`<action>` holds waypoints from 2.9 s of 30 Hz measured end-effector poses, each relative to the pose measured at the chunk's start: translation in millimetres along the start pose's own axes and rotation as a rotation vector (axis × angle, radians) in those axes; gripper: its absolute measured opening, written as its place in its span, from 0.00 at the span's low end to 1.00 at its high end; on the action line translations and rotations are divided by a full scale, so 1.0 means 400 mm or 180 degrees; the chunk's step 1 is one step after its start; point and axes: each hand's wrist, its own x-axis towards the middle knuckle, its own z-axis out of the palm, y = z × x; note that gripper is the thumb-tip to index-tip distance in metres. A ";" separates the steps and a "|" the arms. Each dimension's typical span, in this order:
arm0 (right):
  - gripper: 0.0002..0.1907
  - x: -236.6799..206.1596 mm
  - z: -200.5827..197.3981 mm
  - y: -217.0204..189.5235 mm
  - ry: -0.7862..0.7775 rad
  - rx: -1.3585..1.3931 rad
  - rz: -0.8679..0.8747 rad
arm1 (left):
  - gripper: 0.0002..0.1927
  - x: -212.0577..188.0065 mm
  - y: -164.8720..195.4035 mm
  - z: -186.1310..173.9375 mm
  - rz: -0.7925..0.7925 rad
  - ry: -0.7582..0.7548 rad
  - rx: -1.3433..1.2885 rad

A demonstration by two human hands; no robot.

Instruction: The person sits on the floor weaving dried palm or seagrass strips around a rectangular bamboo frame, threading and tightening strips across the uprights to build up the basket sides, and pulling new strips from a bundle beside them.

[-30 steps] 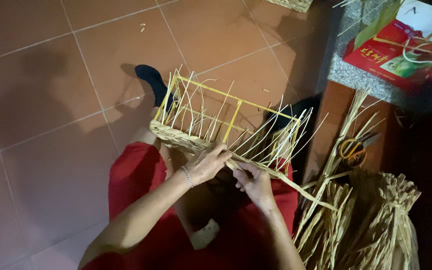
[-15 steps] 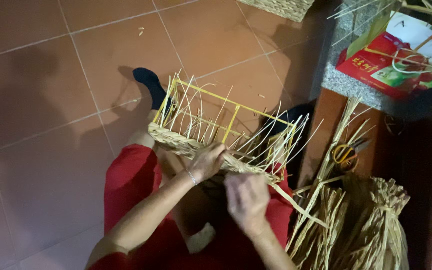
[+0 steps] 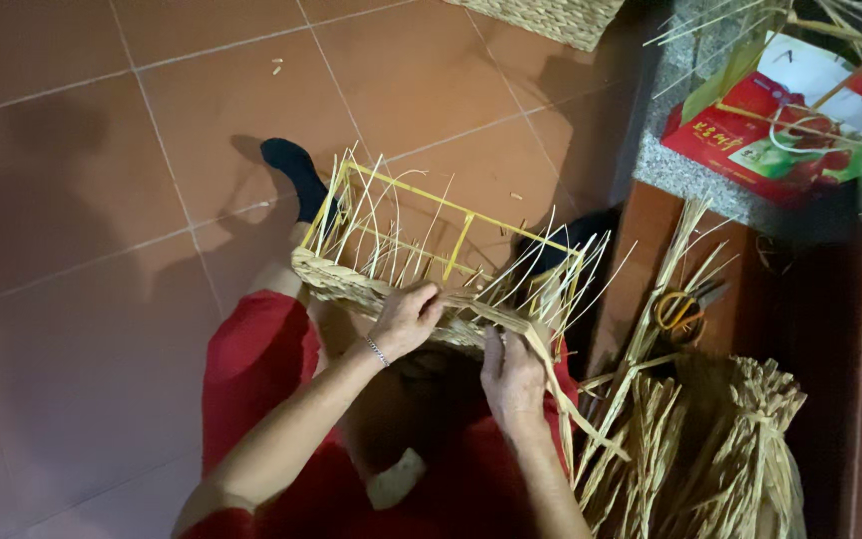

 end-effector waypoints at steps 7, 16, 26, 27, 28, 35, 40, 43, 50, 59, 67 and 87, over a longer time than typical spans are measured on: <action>0.26 -0.019 0.120 0.045 -0.0935 0.2851 0.2261 | 0.06 0.005 -0.034 0.019 -0.0384 0.0173 -0.0193; 0.11 -0.052 0.180 0.050 -0.0326 0.3818 0.3673 | 0.11 0.029 -0.018 0.039 -0.1800 0.0139 -0.0796; 0.12 0.027 0.068 -0.068 -0.0583 0.1418 0.0427 | 0.12 0.005 0.047 -0.019 0.0362 -0.0144 -0.0186; 0.14 0.035 0.060 -0.075 -0.0488 0.1363 0.0246 | 0.14 -0.001 0.054 -0.032 0.0426 -0.0213 -0.0184; 0.16 0.044 0.053 -0.080 -0.0392 0.1298 0.0066 | 0.18 -0.006 0.060 -0.041 0.0494 -0.0284 -0.0190; 0.18 0.046 0.015 -0.064 -0.0012 0.0348 -0.0229 | 0.10 -0.020 0.050 -0.006 0.0170 -0.0292 0.0231; 0.19 -0.020 -0.045 0.052 0.0206 -0.0179 0.0529 | 0.08 -0.028 0.014 0.026 -0.0105 -0.0074 0.0125; 0.10 -0.039 -0.064 0.092 0.0474 -0.0166 0.0423 | 0.09 -0.030 0.003 0.030 -0.0372 -0.0088 -0.0263; 0.17 0.007 0.007 -0.018 -0.0245 -0.0083 -0.0683 | 0.09 -0.050 -0.019 0.021 0.0272 -0.0168 0.0196; 0.11 0.039 0.082 0.013 -0.0451 -0.0277 -0.0698 | 0.05 -0.102 -0.022 0.007 0.0150 -0.0459 0.0368; 0.21 0.028 0.120 0.024 -0.1112 -0.0226 -0.0476 | 0.09 -0.141 -0.020 0.037 0.0510 0.0079 0.0479; 0.16 0.089 0.074 -0.098 -0.1669 -0.0638 -0.1043 | 0.31 -0.169 -0.043 0.099 -0.1812 0.0129 -0.4399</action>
